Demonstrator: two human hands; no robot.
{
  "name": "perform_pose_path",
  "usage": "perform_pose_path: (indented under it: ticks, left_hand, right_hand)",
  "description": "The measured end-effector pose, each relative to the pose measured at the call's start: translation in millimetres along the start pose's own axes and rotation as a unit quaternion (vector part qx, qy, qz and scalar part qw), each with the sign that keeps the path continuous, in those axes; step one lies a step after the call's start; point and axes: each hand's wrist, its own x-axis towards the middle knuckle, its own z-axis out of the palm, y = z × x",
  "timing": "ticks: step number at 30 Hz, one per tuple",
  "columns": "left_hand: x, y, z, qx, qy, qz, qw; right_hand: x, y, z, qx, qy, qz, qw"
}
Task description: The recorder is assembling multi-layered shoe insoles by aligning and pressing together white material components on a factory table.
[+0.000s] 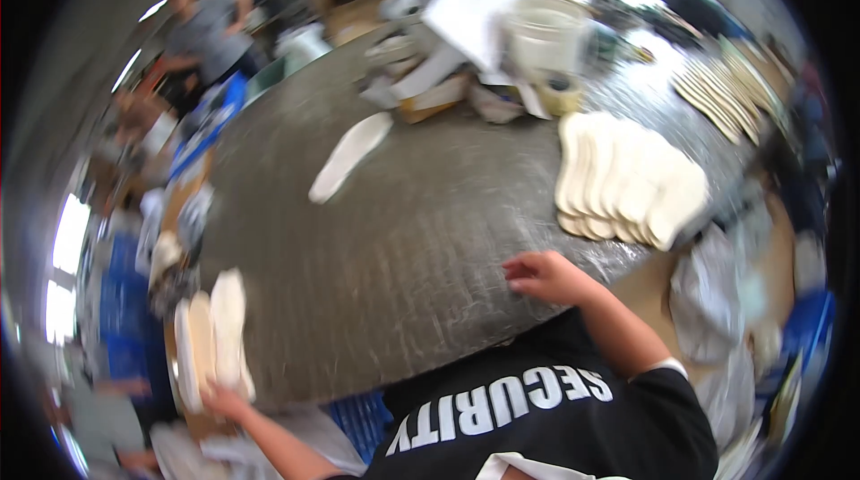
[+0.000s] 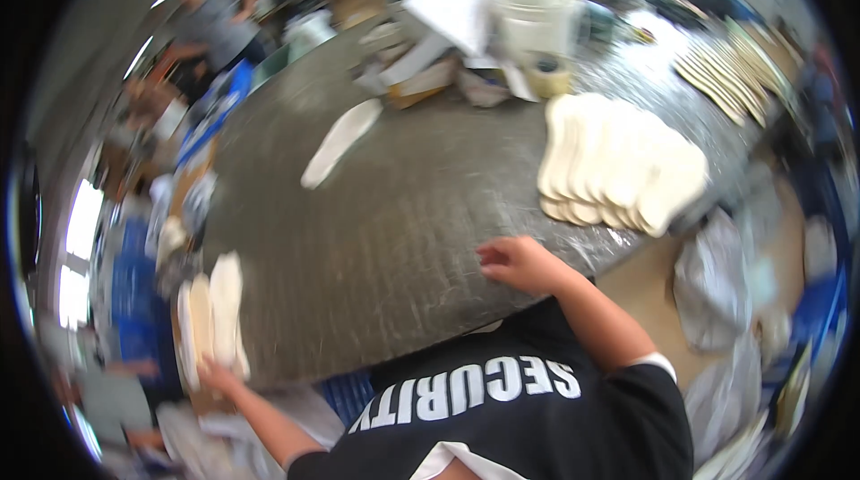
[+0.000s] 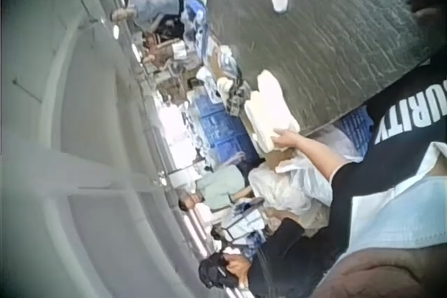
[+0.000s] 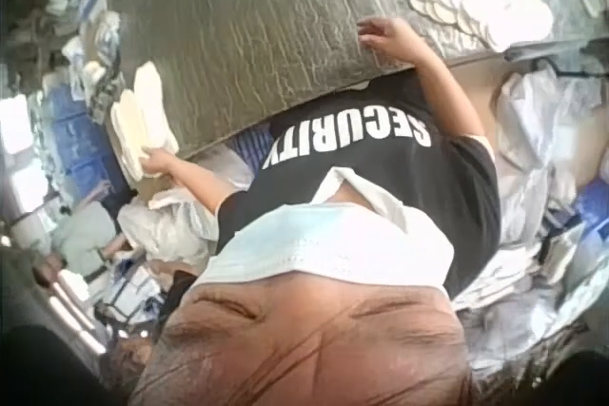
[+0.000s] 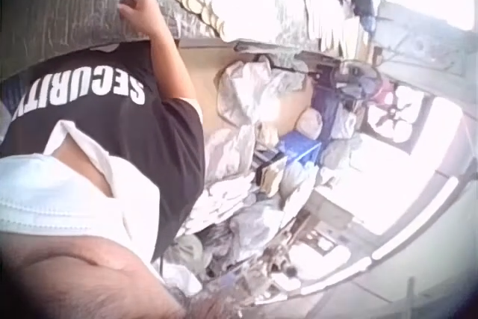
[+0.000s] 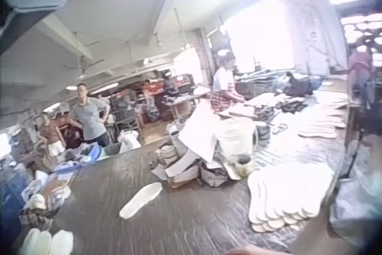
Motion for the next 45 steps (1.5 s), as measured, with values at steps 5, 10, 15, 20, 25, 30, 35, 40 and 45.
perform_pose_path:
  ticks: [5, 10, 15, 20, 25, 30, 35, 40, 45]
  left_hand:
    - [-37, 170, -7, -0.298, -0.194, 0.055, 0.933]
    - [-161, 419, -80, -0.383, -0.560, 0.233, 0.697]
    - [-287, 546, -132, -0.481, -0.634, 0.420, 0.437]
    - [-354, 613, -182, -0.544, -0.462, 0.602, 0.358]
    - [-379, 636, -181, -0.472, -0.411, 0.706, 0.331]
    - [-377, 644, -198, -0.451, -0.384, 0.732, 0.336]
    - [-358, 674, -200, -0.336, -0.768, 0.430, 0.335]
    - [-308, 648, -176, -0.517, -0.851, -0.054, -0.073]
    - [-229, 538, -149, -0.477, -0.875, -0.036, 0.080]
  right_hand:
    - [6, 13, -46, -0.388, 0.374, -0.034, 0.842]
    - [7, 25, -98, -0.451, 0.355, 0.129, 0.809]
    - [-15, 40, -117, -0.283, 0.300, 0.074, 0.908]
    - [-56, 47, -138, -0.398, 0.324, 0.086, 0.854]
    - [-60, 79, -170, -0.412, 0.223, 0.070, 0.881]
    - [-97, 68, -283, -0.323, 0.611, -0.036, 0.722]
    - [-132, -66, -274, -0.187, 0.636, -0.246, 0.707]
    - [-80, -69, -147, -0.404, 0.506, -0.241, 0.723]
    - [-27, -57, 7, -0.376, 0.285, -0.242, 0.848]
